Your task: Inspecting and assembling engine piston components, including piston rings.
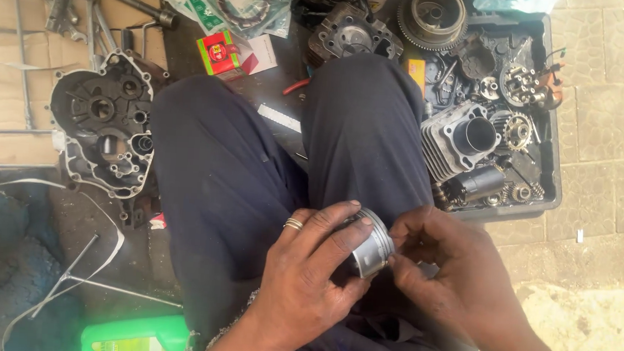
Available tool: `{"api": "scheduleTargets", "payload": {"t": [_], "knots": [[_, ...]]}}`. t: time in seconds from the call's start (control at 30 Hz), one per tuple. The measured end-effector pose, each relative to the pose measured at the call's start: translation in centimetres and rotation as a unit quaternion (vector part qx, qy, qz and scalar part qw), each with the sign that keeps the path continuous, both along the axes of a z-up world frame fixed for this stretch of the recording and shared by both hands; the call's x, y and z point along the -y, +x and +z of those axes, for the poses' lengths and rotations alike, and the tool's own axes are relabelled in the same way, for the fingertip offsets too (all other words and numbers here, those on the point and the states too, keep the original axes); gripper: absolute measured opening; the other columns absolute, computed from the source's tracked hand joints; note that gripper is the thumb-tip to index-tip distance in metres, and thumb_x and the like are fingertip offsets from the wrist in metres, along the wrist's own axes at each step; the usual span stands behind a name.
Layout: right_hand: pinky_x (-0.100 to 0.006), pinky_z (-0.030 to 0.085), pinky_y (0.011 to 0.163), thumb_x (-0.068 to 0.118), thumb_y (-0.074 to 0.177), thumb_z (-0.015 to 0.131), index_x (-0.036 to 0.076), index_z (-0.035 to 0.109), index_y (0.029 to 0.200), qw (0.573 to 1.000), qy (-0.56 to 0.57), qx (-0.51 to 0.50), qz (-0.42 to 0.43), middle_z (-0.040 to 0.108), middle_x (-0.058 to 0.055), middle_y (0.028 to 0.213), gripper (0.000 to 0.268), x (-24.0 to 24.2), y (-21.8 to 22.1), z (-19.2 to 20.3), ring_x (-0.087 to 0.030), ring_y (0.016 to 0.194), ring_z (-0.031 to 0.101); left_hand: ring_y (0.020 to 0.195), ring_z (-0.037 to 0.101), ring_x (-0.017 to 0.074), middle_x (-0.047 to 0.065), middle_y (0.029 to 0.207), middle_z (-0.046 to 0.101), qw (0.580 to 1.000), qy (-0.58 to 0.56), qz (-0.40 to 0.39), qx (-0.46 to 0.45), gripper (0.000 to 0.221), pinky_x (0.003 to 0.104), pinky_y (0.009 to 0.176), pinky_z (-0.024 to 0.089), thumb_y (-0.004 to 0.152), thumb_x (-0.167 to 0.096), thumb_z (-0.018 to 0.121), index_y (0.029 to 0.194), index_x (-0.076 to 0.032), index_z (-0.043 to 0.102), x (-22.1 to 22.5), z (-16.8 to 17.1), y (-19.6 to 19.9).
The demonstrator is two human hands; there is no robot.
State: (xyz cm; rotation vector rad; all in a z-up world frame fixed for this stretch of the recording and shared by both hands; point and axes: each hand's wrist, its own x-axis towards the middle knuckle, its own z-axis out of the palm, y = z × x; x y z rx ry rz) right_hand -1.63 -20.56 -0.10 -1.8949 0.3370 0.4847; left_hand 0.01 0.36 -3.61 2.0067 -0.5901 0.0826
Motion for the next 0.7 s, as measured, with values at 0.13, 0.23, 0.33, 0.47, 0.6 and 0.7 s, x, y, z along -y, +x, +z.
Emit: {"api": "scheduleTargets", "payload": {"t": [0.13,0.23,0.33,0.47,0.6,0.7], "knots": [[-0.028,0.062,0.07,0.004,0.075,0.076,0.002,0.068,0.1,0.998,0.007,0.053,0.026,0.073,-0.005,0.087,0.027,1.8,-0.1,-0.4,-0.013,0.076,0.074,0.11,0.068,0.0316,0.011,0.131,0.066,1.0,0.014,-0.009,-0.003,0.065,0.042,0.092,0.057,0.06,-0.012,0.091,0.12,-0.011,0.065,0.1,0.1,0.3],[-0.029,0.055,0.063,0.006,0.092,0.072,-0.001,0.071,0.106,0.975,-0.093,0.067,-0.189,0.073,-0.009,0.079,0.016,8.1,-0.6,-2.7,-0.016,0.067,0.069,0.114,0.069,0.0288,0.011,0.129,0.068,0.999,0.01,0.021,-0.047,0.064,0.039,0.096,0.057,0.058,-0.017,0.095,0.115,-0.012,0.066,0.1,-0.8,0.5],[-0.027,0.057,0.068,0.007,0.099,0.068,-0.001,0.07,0.109,0.949,-0.111,0.107,-0.274,0.073,-0.007,0.086,0.013,14.4,-2.1,-7.6,-0.014,0.074,0.071,0.118,0.072,0.0261,0.013,0.128,0.069,0.989,-0.046,0.06,-0.126,0.071,0.038,0.099,0.06,0.055,-0.013,0.098,0.117,-0.008,0.064,-0.3,-2.6,0.3],[-0.03,0.057,0.063,0.012,0.095,0.068,0.001,0.073,0.111,0.931,-0.242,-0.051,-0.27,0.075,-0.011,0.077,0.02,18.1,-6.4,-17.0,-0.018,0.066,0.074,0.131,0.062,0.0303,0.023,0.138,0.06,0.948,-0.233,0.062,-0.208,0.074,0.043,0.108,0.058,0.063,0.001,0.092,0.128,-0.004,0.06,-1.1,-5.6,-0.4],[-0.034,0.055,0.059,0.024,0.093,0.072,-0.003,0.076,0.106,0.946,-0.166,-0.129,-0.245,0.075,-0.014,0.077,0.03,15.8,-9.0,-22.0,-0.022,0.061,0.072,0.128,0.066,0.0309,0.026,0.139,0.061,0.945,-0.266,0.048,-0.183,0.08,0.044,0.103,0.061,0.064,0.0,0.094,0.135,-0.004,0.057,-1.8,-6.9,-0.4],[-0.035,0.054,0.059,0.026,0.093,0.07,-0.003,0.076,0.106,0.953,-0.09,-0.132,-0.257,0.075,-0.013,0.081,0.032,14.7,-7.7,-20.9,-0.02,0.065,0.072,0.126,0.067,0.0337,0.028,0.139,0.061,0.908,-0.336,0.056,-0.245,0.078,0.047,0.103,0.061,0.067,-0.003,0.096,0.135,-0.002,0.058,-1.9,-7.2,-1.8]]}}
